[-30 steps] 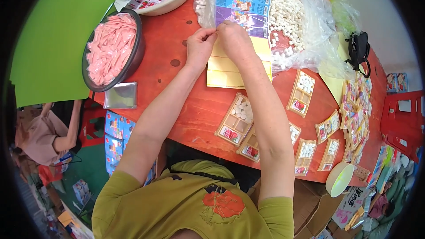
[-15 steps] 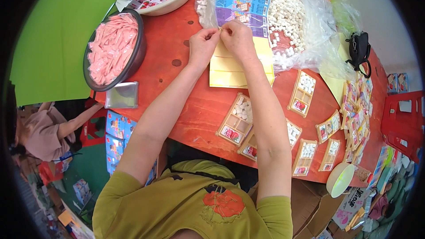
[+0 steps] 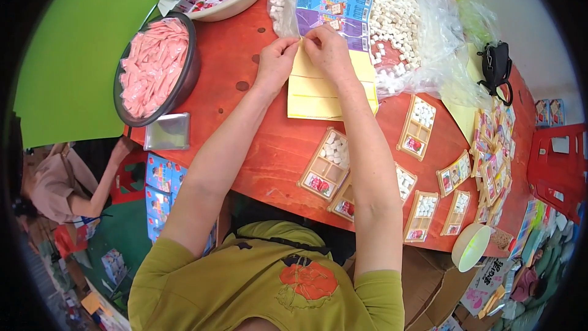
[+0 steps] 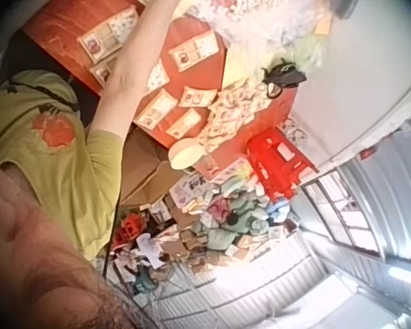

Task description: Manually packaging small white blocks into plastic trays and sealing them with colorful stickers.

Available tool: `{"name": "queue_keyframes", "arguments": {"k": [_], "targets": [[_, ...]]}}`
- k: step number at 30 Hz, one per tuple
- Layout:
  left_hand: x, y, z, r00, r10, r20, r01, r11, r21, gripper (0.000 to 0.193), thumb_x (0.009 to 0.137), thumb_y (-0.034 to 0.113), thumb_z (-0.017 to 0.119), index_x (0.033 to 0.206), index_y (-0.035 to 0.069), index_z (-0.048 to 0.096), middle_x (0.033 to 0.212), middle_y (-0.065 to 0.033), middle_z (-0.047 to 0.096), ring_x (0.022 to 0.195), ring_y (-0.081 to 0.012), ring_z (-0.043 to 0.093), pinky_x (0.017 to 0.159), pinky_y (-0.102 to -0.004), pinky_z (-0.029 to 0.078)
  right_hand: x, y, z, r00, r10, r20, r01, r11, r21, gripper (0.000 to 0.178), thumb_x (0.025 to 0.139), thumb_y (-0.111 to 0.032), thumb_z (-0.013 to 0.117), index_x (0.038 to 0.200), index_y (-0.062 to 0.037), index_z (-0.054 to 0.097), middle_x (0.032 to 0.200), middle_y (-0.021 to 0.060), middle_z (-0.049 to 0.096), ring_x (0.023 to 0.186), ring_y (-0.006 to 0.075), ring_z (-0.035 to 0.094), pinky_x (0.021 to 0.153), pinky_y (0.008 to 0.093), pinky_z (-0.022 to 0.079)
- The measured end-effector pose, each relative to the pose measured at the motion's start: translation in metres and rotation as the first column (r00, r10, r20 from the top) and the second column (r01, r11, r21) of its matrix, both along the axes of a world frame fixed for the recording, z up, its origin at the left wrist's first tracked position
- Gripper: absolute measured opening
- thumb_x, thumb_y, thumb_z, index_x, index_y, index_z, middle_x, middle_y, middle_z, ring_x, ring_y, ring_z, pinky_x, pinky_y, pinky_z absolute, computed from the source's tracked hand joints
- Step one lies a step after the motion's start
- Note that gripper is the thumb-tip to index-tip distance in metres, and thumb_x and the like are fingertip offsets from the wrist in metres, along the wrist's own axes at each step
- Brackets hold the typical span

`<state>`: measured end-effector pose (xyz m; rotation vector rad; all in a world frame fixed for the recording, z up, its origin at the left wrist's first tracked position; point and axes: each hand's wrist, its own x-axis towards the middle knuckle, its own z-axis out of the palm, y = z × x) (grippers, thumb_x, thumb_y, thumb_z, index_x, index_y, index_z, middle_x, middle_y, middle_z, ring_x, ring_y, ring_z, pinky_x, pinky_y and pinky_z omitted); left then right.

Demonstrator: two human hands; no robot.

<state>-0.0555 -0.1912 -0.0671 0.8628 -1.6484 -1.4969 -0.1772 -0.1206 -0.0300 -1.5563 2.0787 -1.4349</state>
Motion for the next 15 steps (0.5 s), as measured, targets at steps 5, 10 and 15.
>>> {"name": "queue_keyframes", "arguments": {"k": [5, 10, 15], "targets": [[-0.001, 0.005, 0.008, 0.999, 0.050, -0.013, -0.050, 0.999, 0.018, 0.020, 0.092, 0.010, 0.060, 0.105, -0.002, 0.070, 0.095, -0.0124, 0.072, 0.085, -0.0165, 0.066, 0.076, -0.0298, 0.052, -0.012, 0.002, -0.008, 0.977, -0.015, 0.210, 0.010, 1.000, 0.025, 0.013, 0.085, -0.010, 0.067, 0.090, 0.0018, 0.067, 0.085, 0.0085, 0.067, 0.076, 0.0164, 0.063, 0.071, 0.0289, 0.050], [-0.002, 0.001, 0.010, 0.995, 0.096, 0.031, -0.097, 0.995, 0.024, 0.024, 0.090, 0.013, 0.061, 0.105, -0.002, 0.071, 0.087, -0.0128, 0.073, 0.078, -0.0162, 0.067, 0.071, -0.0301, 0.052, -0.017, 0.003, 0.000, 0.884, -0.010, 0.468, -0.036, 0.995, 0.090, 0.016, 0.087, -0.014, 0.065, 0.094, 0.0001, 0.068, 0.085, 0.0018, 0.067, 0.076, 0.0085, 0.058, 0.069, 0.0252, 0.047], [-0.003, -0.004, 0.010, 0.998, 0.032, 0.053, -0.035, 0.998, 0.057, 0.025, 0.091, 0.014, 0.065, 0.106, -0.004, 0.070, 0.086, -0.0035, 0.070, 0.074, -0.0067, 0.061, 0.065, -0.0225, 0.049, -0.028, 0.001, 0.002, 0.744, -0.042, 0.667, -0.075, 0.986, 0.146, 0.019, 0.088, -0.016, 0.063, 0.095, 0.0012, 0.067, 0.091, 0.0049, 0.067, 0.084, 0.0116, 0.061, 0.077, 0.0257, 0.049]]}}
